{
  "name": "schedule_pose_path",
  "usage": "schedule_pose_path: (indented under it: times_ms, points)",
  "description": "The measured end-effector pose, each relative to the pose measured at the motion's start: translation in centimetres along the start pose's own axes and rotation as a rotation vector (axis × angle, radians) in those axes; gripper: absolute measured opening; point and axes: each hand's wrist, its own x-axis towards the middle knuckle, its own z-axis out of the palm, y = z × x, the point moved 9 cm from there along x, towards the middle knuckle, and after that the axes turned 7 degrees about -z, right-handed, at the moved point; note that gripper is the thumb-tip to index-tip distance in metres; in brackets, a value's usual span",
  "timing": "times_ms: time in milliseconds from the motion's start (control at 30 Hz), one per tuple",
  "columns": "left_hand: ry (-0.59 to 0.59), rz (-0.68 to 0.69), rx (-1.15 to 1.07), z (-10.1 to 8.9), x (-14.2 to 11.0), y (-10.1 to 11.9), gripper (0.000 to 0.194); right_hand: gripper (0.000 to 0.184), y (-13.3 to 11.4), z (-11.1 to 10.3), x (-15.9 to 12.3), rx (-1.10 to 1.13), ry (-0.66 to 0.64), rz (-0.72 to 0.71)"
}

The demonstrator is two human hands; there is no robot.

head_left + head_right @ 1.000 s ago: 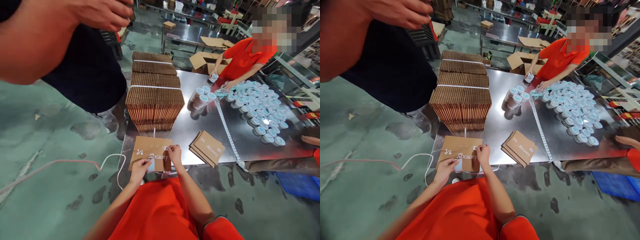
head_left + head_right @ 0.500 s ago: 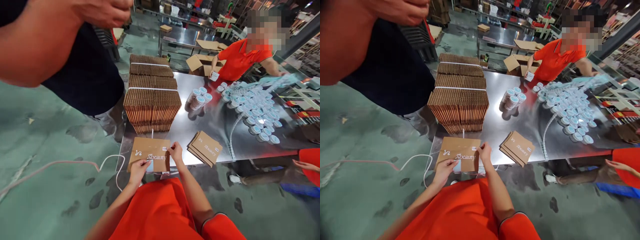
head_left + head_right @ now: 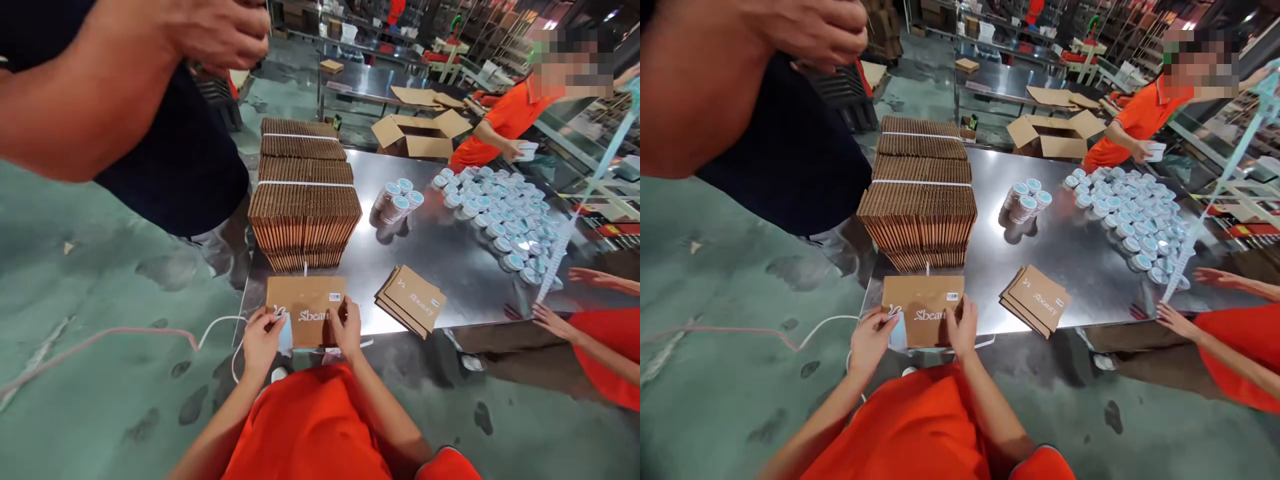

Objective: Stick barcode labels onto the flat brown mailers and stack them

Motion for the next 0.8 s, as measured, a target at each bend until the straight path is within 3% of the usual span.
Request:
schedule_pose_path:
  times_ms: [67,133,233,333,400,433,500,533,633,700,800]
  points:
    - [0.029,0.005,-0.042,-0.4,-1.1,0.8,0.027,0.061,0.1,-0.6,0.4,0.192,-0.012,0.015]
    - [-0.001,0.025,-0.114,-0.5,-2.3,1.9,0.025,0.067,1.4,-3.3,1.3,0.313,0.032,0.051]
    - [-0.106,-0.009,-0.220,0.0,-3.8,3.1,0.025,0.074,6.0,-12.1,3.0,0.219,0.288,0.217]
    - [-0.183,-0.130,-0.364,0.9,-4.4,3.2,0.027,0.076,10.2,-22.1,4.0,-0.094,0.488,0.457]
    - [-0.230,-0.197,-0.439,1.8,-4.6,3.0,0.028,0.083,10.9,-26.5,4.7,-0.252,0.569,0.501]
    - [-0.250,-0.222,-0.456,2.3,-4.7,2.9,0.027,0.084,10.6,-27.6,4.9,-0.310,0.595,0.499]
    - [-0.279,-0.259,-0.474,3.3,-4.9,2.5,0.023,0.077,9.4,-26.7,5.1,-0.341,0.576,0.451]
    - [-0.286,-0.268,-0.476,3.6,-4.9,2.3,0.021,0.070,8.6,-24.8,5.2,-0.279,0.515,0.400]
    - [-0.293,-0.261,-0.453,4.3,-5.0,2.0,0.021,0.049,4.3,-14.8,4.6,0.081,0.162,0.197]
    - [-0.318,-0.227,-0.438,4.7,-5.1,2.5,0.024,0.038,0.5,-8.2,2.7,0.239,-0.073,0.110]
    - [-0.367,-0.142,-0.402,5.1,-5.3,3.8,0.024,0.030,-4.0,-2.6,-0.4,0.364,-0.242,0.067]
